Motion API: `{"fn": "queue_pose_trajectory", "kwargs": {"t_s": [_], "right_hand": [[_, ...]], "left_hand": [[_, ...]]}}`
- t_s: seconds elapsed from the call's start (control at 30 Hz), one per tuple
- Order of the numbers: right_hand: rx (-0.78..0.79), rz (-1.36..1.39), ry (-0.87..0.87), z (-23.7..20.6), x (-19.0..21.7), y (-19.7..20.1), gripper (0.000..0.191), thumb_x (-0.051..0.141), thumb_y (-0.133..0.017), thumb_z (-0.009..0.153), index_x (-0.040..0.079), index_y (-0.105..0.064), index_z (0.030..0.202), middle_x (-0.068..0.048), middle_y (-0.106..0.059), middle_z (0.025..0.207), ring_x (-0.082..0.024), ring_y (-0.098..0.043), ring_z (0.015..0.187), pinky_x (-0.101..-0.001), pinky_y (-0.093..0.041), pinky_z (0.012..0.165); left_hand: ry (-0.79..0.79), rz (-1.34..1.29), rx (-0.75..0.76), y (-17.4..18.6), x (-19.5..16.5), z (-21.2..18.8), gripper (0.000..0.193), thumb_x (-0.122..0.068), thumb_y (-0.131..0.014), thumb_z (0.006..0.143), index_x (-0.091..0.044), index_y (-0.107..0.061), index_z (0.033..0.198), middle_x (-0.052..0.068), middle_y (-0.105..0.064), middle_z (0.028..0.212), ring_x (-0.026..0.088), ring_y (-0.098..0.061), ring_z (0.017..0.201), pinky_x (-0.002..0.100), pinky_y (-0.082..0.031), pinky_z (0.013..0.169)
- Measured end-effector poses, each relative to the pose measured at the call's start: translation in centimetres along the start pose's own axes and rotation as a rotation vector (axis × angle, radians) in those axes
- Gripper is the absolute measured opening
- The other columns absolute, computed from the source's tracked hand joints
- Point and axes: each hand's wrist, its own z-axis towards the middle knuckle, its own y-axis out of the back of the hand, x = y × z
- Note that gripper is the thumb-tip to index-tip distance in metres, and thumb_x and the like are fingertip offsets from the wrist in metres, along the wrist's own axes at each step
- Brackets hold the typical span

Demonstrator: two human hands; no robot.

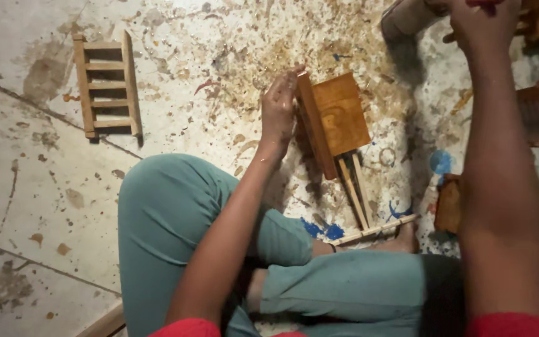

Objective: The person sits on the floor and uses a brush to apply a brown varnish or stain to miniature wooden chairs, working on one chair at a time. They rotate each chair to coat the seat, backrest and legs, dipping the brush into a can of finish between chairs.

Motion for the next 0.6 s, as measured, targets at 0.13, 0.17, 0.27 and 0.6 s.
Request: {"fn": "queue_pose_trajectory", "kwargs": {"t_s": [0.13,0.17,0.27,0.6], "right_hand": [[0.039,0.071,0.133,-2.6,0.2,1.8,0.035,0.02,-0.068,0.109,-0.01,-0.063,0.127,-0.019,-0.072,0.103,-0.026,-0.076,0.083,-0.0356,-0.066,0.065],[0.097,0.068,0.004,-3.4,0.4,2.5,0.037,0.025,-0.065,0.109,-0.007,-0.065,0.127,-0.019,-0.072,0.102,-0.025,-0.075,0.081,-0.0357,-0.065,0.064],[0.22,0.022,-0.235,-6.4,1.1,4.3,0.04,0.035,-0.06,0.109,0.004,-0.063,0.136,-0.015,-0.073,0.102,-0.023,-0.073,0.076,-0.0363,-0.06,0.062],[0.2,0.192,-0.374,-12.2,2.2,5.8,0.052,0.037,-0.053,0.112,0.022,-0.043,0.161,-0.011,-0.067,0.131,-0.013,-0.07,0.108,-0.0343,-0.065,0.057]], "left_hand": [[0.285,-0.003,-0.023,-0.3,0.4,-0.1,0.044,-0.031,-0.055,0.11,-0.004,-0.073,0.14,0.031,-0.067,0.12,0.026,-0.046,0.092,0.041,-0.037,0.082],[0.164,0.002,-0.024,-0.4,0.5,-0.1,0.042,-0.032,-0.055,0.109,-0.004,-0.072,0.135,0.021,-0.072,0.123,0.021,-0.058,0.104,0.036,-0.045,0.092],[0.046,0.006,-0.025,-0.4,0.9,0.0,0.042,-0.034,-0.055,0.108,-0.004,-0.07,0.131,0.011,-0.076,0.127,0.017,-0.069,0.118,0.03,-0.052,0.103],[0.304,-0.139,-0.018,-0.7,1.1,-0.8,0.045,-0.035,-0.054,0.108,-0.006,-0.068,0.14,0.008,-0.072,0.12,0.022,-0.047,0.083,0.035,-0.04,0.067]]}}
